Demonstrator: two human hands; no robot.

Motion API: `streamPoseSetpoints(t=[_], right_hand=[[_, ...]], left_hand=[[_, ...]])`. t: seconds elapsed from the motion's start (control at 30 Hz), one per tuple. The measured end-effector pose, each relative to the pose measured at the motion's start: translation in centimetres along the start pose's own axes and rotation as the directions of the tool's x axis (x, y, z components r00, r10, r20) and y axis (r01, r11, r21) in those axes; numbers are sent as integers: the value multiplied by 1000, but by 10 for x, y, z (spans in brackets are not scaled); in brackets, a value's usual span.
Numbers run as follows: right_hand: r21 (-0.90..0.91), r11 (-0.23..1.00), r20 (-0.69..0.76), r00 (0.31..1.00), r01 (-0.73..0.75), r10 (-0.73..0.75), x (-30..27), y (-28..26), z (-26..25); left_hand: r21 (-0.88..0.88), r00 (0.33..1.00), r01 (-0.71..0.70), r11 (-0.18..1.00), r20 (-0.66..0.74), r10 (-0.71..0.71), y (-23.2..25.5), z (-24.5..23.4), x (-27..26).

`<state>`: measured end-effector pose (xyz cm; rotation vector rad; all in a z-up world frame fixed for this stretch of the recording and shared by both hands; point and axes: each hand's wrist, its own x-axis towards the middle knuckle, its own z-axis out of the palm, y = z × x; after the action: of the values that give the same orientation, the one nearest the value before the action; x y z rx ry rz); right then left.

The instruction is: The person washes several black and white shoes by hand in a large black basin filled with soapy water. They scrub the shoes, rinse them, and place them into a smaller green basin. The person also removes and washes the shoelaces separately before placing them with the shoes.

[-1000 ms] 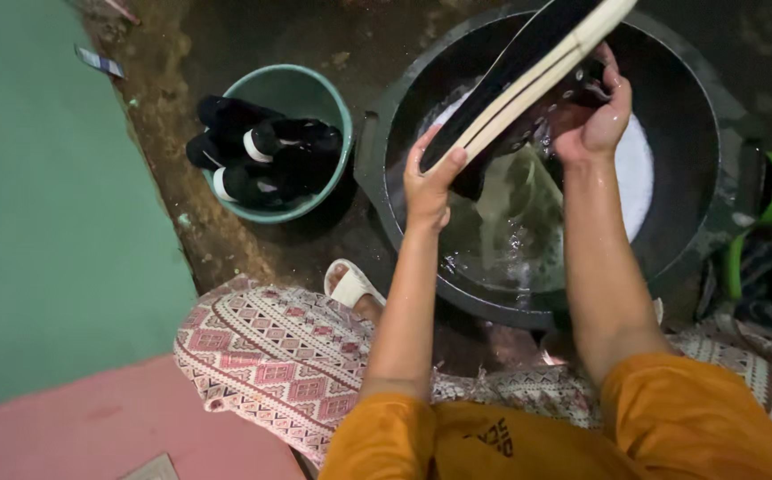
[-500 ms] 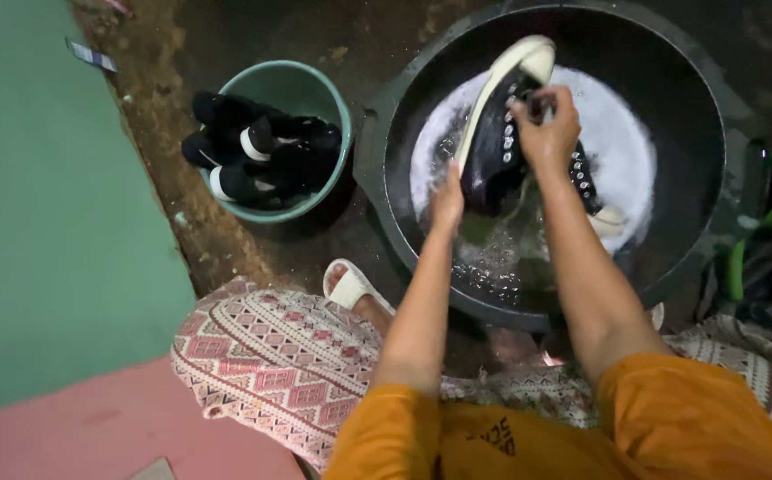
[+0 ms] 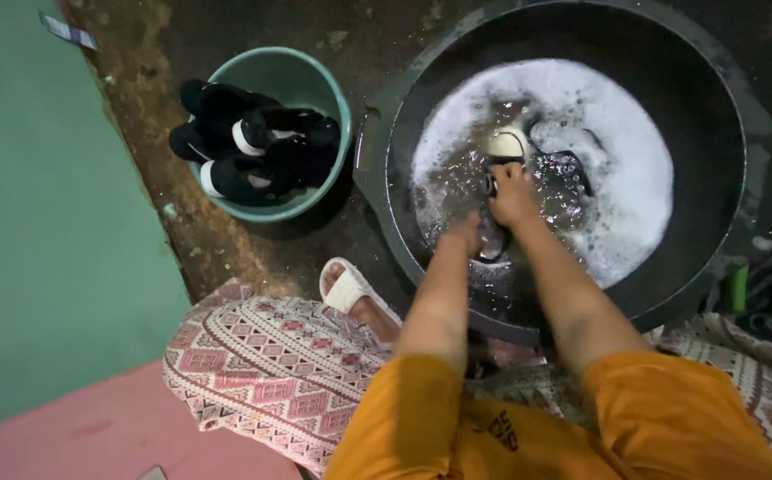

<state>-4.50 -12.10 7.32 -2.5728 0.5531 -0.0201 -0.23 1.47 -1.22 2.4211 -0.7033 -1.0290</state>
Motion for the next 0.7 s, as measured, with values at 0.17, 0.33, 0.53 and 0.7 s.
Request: streamPoseSetpoints(t=[0.17,0.33,0.53,0.7], right_hand=[[-91,995,43,998,45,-41,-21,19,42],[-187,959,119,974,215,-195,6,49,62],[344,936,-1,997,-76,81,39,27,-22],[621,780,-72,984,-82,161,7,-29,-140]], left_hand=[[186,982,187,965,-48,-181,16,49,-12],[217,942,309,926,-203,-267,17,59,-23],[124,931,146,982,-354,-94,22,-23,-57],[-124,617,-194,973,-786,23,58,-92,-113]])
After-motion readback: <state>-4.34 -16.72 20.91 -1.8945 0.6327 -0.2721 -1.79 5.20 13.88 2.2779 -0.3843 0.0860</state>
